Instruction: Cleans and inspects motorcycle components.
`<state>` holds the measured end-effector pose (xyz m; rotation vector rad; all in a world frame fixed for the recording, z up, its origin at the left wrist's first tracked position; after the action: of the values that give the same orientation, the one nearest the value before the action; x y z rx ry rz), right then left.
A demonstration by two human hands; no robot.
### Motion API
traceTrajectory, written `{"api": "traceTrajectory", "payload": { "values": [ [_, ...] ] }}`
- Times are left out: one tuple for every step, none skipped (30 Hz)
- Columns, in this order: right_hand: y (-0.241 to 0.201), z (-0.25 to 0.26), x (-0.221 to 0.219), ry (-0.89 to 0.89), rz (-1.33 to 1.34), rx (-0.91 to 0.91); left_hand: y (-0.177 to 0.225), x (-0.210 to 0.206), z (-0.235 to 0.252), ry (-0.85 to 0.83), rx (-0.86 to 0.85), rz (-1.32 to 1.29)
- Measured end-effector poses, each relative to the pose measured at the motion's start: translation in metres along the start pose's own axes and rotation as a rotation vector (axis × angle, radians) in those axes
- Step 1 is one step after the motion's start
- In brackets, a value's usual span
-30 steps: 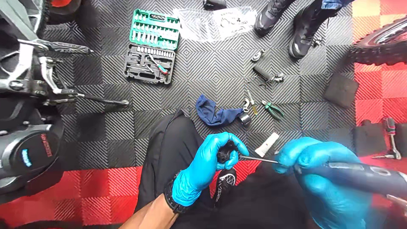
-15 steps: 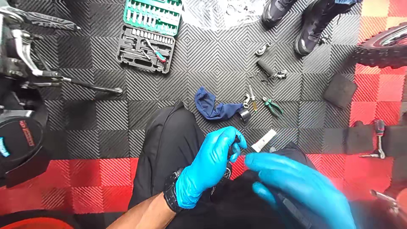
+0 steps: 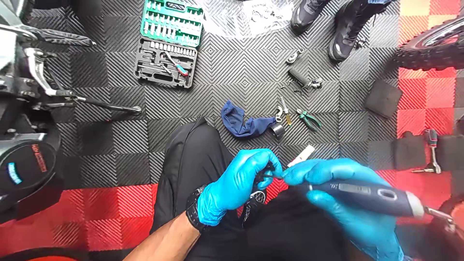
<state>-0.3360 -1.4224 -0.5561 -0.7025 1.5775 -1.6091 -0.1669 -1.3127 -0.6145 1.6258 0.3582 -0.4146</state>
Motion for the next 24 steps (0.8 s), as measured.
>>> {"api": "traceTrajectory", "payload": {
  "values": [
    [0.0, -0.001, 0.0, -0.019, -0.002, 0.001, 0.0, 0.0, 0.0, -0.007, 0.007, -0.018],
    [0.0, -0.001, 0.001, -0.017, -0.012, 0.01, 0.0, -0.001, 0.0, -0.011, 0.015, -0.041],
    [-0.001, -0.001, 0.002, -0.006, -0.028, 0.025, 0.0, -0.001, 0.0, -0.006, 0.025, -0.071],
    [-0.001, -0.002, 0.001, -0.014, -0.037, 0.035, 0.0, -0.001, 0.0, -0.001, 0.036, -0.104],
    [-0.003, -0.004, 0.0, -0.039, -0.013, 0.042, -0.001, -0.001, 0.0, -0.001, 0.048, -0.137],
    [-0.005, -0.005, 0.0, -0.051, 0.022, 0.058, -0.001, -0.001, 0.001, -0.007, 0.057, -0.16],
    [-0.009, -0.005, 0.001, -0.037, 0.055, 0.079, -0.002, -0.002, 0.001, -0.022, 0.07, -0.192],
    [-0.013, -0.005, 0.001, -0.018, 0.049, 0.105, -0.002, -0.002, 0.001, -0.034, 0.093, -0.226],
    [-0.015, -0.004, 0.001, -0.015, 0.018, 0.118, -0.003, -0.003, 0.002, -0.037, 0.12, -0.249],
    [-0.016, -0.004, -0.001, -0.023, -0.037, 0.13, -0.004, -0.003, 0.002, -0.034, 0.147, -0.267],
    [-0.015, -0.005, -0.003, -0.046, -0.119, 0.148, -0.005, -0.004, 0.003, -0.027, 0.169, -0.272],
    [-0.013, -0.007, -0.006, -0.076, -0.219, 0.179, -0.005, -0.004, 0.003, -0.023, 0.184, -0.267],
    [-0.012, -0.008, -0.009, -0.103, -0.318, 0.213, -0.005, -0.004, 0.004, -0.012, 0.197, -0.261],
    [-0.01, -0.009, -0.011, -0.127, -0.414, 0.245, -0.005, -0.004, 0.004, 0.002, 0.208, -0.254],
    [-0.009, -0.01, -0.013, -0.145, -0.49, 0.275, -0.005, -0.004, 0.005, 0.009, 0.214, -0.245],
    [-0.008, -0.01, -0.014, -0.167, -0.548, 0.293, -0.006, -0.004, 0.005, 0.013, 0.212, -0.237],
    [-0.007, -0.011, -0.014, -0.182, -0.578, 0.298, -0.006, -0.004, 0.005, 0.015, 0.204, -0.217],
    [-0.007, -0.01, -0.013, -0.191, -0.561, 0.288, -0.006, -0.003, 0.006, 0.011, 0.193, -0.184],
    [-0.006, -0.009, -0.012, -0.189, -0.48, 0.259, -0.006, -0.002, 0.006, 0.0, 0.182, -0.141],
    [-0.004, -0.008, -0.008, -0.166, -0.355, 0.212, -0.006, -0.001, 0.006, -0.016, 0.173, -0.109],
    [-0.002, -0.006, -0.004, -0.137, -0.232, 0.158, -0.005, -0.001, 0.006, -0.037, 0.169, -0.089],
    [0.0, -0.005, 0.0, -0.112, -0.144, 0.12, -0.005, -0.002, 0.005, -0.054, 0.167, -0.08],
    [0.001, -0.004, 0.003, -0.1, -0.128, 0.115, -0.005, -0.002, 0.006, -0.064, 0.167, -0.081],
    [0.0, -0.004, 0.002, -0.102, -0.164, 0.139, -0.005, -0.002, 0.006, -0.073, 0.161, -0.073]
  ]
}}
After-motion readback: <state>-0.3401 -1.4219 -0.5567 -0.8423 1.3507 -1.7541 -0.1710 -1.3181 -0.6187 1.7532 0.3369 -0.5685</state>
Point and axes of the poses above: each hand's wrist, its own z-axis towards the middle knuckle, its own x-axis out of the back of the hand, y = z × x, the point moved 2 cm from there along z, towards the middle knuckle, and after that the axes turned 3 degrees about -y, right-handed, at the moved point
